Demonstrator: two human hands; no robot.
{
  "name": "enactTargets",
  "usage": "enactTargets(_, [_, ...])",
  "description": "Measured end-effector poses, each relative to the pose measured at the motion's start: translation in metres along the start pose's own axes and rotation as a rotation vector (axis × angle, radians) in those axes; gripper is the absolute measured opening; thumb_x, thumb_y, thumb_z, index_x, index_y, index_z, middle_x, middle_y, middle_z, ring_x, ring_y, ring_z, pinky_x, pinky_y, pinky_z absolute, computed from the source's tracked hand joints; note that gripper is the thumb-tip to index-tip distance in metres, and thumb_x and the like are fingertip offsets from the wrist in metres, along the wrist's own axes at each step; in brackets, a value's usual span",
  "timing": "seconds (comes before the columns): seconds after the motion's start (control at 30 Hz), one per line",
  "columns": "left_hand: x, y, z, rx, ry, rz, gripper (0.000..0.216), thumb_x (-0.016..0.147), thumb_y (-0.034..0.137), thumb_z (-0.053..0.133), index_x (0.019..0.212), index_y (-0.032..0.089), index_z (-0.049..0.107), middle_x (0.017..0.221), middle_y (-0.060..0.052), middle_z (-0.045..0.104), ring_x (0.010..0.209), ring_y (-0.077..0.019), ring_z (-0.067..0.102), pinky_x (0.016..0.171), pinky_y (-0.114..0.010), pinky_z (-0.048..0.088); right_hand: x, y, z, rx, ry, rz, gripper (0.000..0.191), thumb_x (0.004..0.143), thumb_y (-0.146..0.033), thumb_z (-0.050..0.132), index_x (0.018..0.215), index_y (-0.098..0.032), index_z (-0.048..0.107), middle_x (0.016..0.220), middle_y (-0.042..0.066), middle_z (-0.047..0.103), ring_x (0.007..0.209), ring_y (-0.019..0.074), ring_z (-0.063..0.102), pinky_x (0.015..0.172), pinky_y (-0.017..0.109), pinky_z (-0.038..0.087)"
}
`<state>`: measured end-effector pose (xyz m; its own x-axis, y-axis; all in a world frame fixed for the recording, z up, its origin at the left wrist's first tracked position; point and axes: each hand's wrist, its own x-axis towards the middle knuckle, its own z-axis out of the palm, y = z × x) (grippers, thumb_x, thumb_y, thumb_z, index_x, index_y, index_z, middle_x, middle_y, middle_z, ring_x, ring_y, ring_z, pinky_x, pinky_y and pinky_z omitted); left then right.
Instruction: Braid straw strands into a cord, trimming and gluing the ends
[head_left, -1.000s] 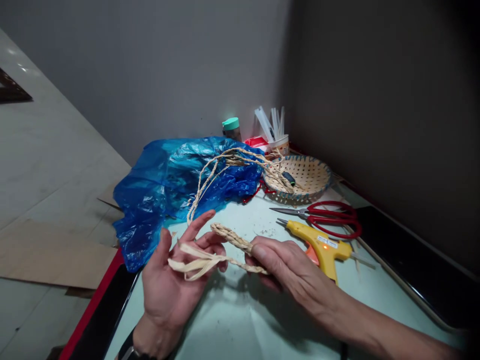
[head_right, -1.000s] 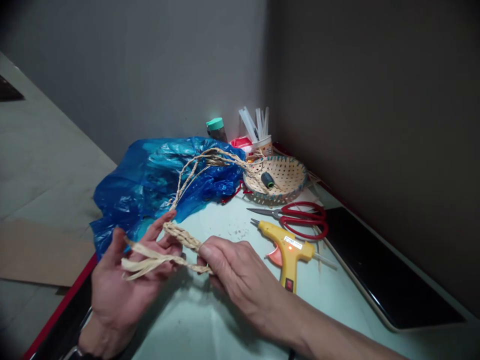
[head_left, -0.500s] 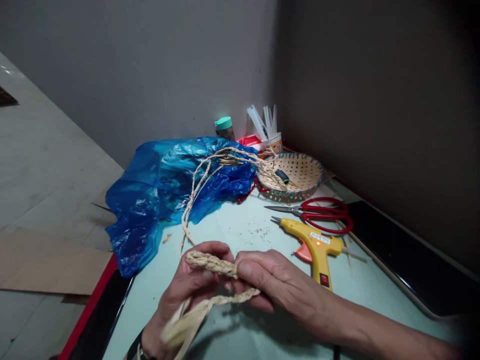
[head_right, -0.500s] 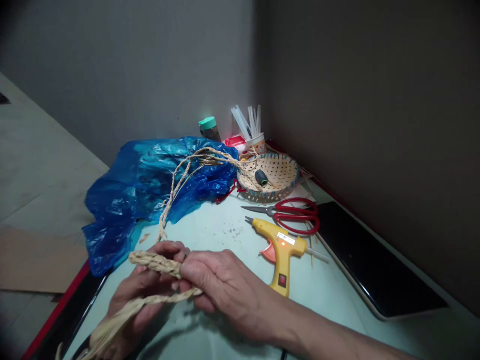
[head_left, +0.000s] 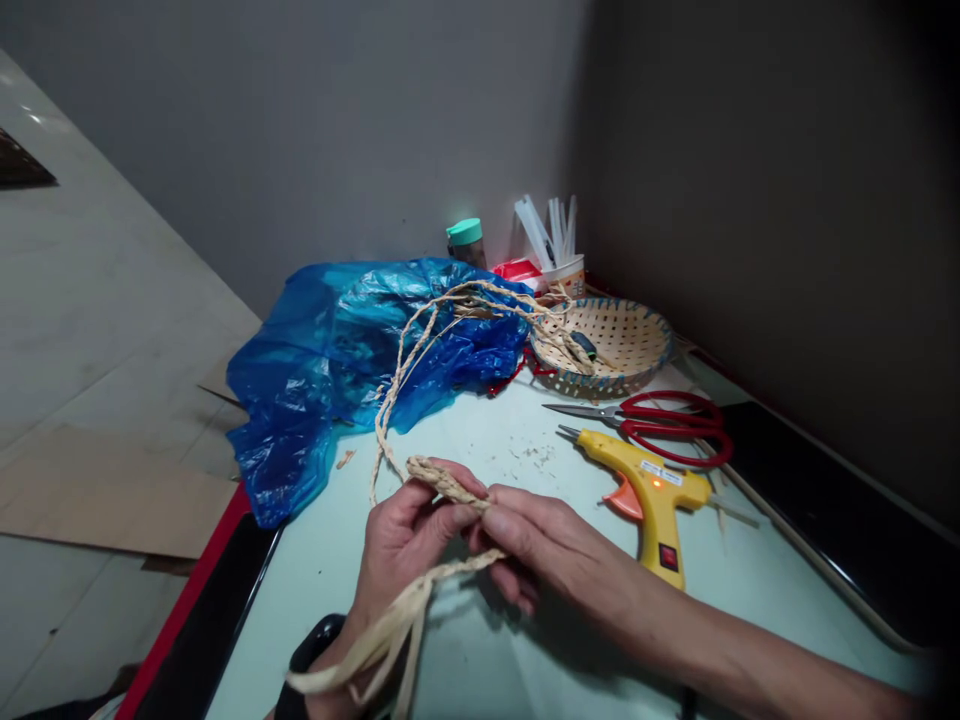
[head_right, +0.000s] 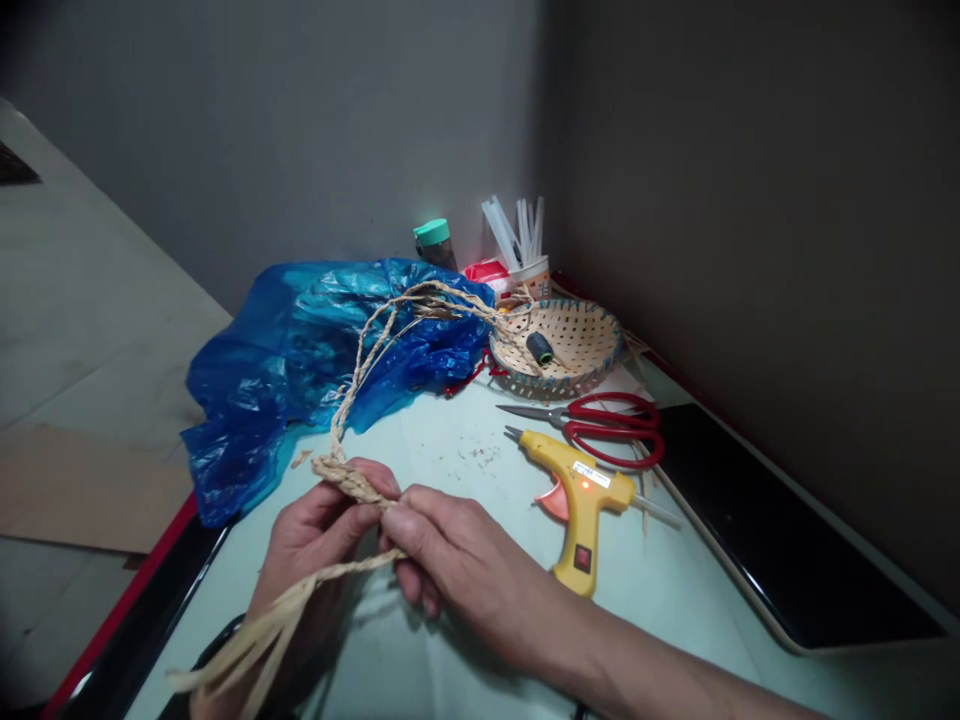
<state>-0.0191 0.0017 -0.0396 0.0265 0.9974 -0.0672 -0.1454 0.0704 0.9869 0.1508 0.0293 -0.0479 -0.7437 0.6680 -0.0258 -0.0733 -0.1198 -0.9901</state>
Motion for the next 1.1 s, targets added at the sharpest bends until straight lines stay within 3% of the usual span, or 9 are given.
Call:
enactTargets(0.17, [-0.002, 0.003, 0.005, -0.006, 0.059, 0.033, 0.004, 0.087, 0.023, 0.067, 0.088, 0.020, 0.067, 0.068, 0.003, 0.063, 0.065, -0.0114, 0.061, 0.064, -0.022, 0.050, 0.000, 0.000, 0.001, -0.059, 0.007, 0.007, 0.024, 0.099, -0.041, 0.052, 0.098, -0.018, 0.055, 0.081, -0.002, 0.054, 0.073, 0.0108, 0.047, 0.064, 0.023, 0.035])
enactTargets(0.37, [-0.004, -0.001, 0.005, 0.227, 0.056, 0.169, 0.008, 0.094, 0.020, 0.056, 0.092, 0.022, 0.064, 0.076, 0.004, 0.060, 0.068, -0.0094, 0.057, 0.066, -0.020, 0.049, -0.001, 0.000, -0.003, -0.030, -0.011, 0.010, 0.024, 0.100, -0.040, 0.048, 0.092, -0.017, 0.054, 0.079, -0.002, 0.050, 0.072, 0.0114, 0.044, 0.063, 0.024, 0.035])
enactTargets(0.57, [-0.009, -0.001, 0.002, 0.770, 0.078, 0.690, 0.022, 0.093, 0.004, 0.049, 0.093, 0.021, 0.064, 0.089, 0.000, 0.060, 0.082, -0.0108, 0.058, 0.074, -0.020, 0.047, -0.001, 0.002, -0.001, 0.069, -0.064, 0.021, 0.024, 0.098, -0.034, 0.045, 0.082, -0.017, 0.049, 0.067, -0.003, 0.046, 0.061, 0.0110, 0.042, 0.059, 0.026, 0.033])
enactTargets(0.77, [-0.016, 0.010, -0.001, 1.131, -0.038, 1.011, 0.022, 0.095, 0.016, 0.051, 0.113, 0.011, 0.063, 0.101, -0.009, 0.062, 0.095, -0.0176, 0.057, 0.085, -0.026, 0.050, -0.003, -0.010, -0.001, 0.087, -0.090, 0.013, 0.007, 0.091, -0.024, 0.052, 0.089, -0.019, 0.048, 0.078, -0.003, 0.045, 0.067, 0.0103, 0.039, 0.058, 0.023, 0.032])
enactTargets(0.87, [-0.015, 0.010, -0.004, 1.250, -0.021, 1.085, 0.024, 0.092, 0.007, 0.052, 0.113, 0.011, 0.064, 0.103, -0.008, 0.063, 0.098, -0.0167, 0.057, 0.090, -0.024, 0.048, -0.004, -0.016, -0.004, 0.073, -0.093, 0.026, 0.010, 0.086, -0.020, 0.055, 0.088, -0.019, 0.046, 0.078, -0.004, 0.043, 0.069, 0.0105, 0.038, 0.059, 0.023, 0.031])
enactTargets(0.97, [-0.015, 0.007, -0.008, 1.299, -0.061, 1.126, 0.025, 0.094, 0.011, 0.051, 0.115, 0.009, 0.064, 0.108, -0.011, 0.065, 0.103, -0.0196, 0.059, 0.092, -0.029, 0.050, -0.006, -0.015, -0.006, 0.190, -0.154, 0.036, 0.007, 0.086, -0.020, 0.052, 0.088, -0.019, 0.045, 0.073, -0.004, 0.045, 0.064, 0.0096, 0.038, 0.056, 0.023, 0.031])
enactTargets(1.1, [-0.017, 0.002, -0.015, 1.292, -0.123, 1.123, 0.043, 0.094, 0.017, 0.051, 0.137, 0.014, 0.054, 0.115, -0.014, 0.067, 0.108, -0.0247, 0.062, 0.094, -0.035, 0.051, -0.007, -0.012, -0.005, 0.299, -0.160, 0.037, 0.009, 0.090, -0.026, 0.045, 0.091, -0.017, 0.048, 0.070, -0.002, 0.049, 0.056, 0.0091, 0.035, 0.051, 0.023, 0.028])
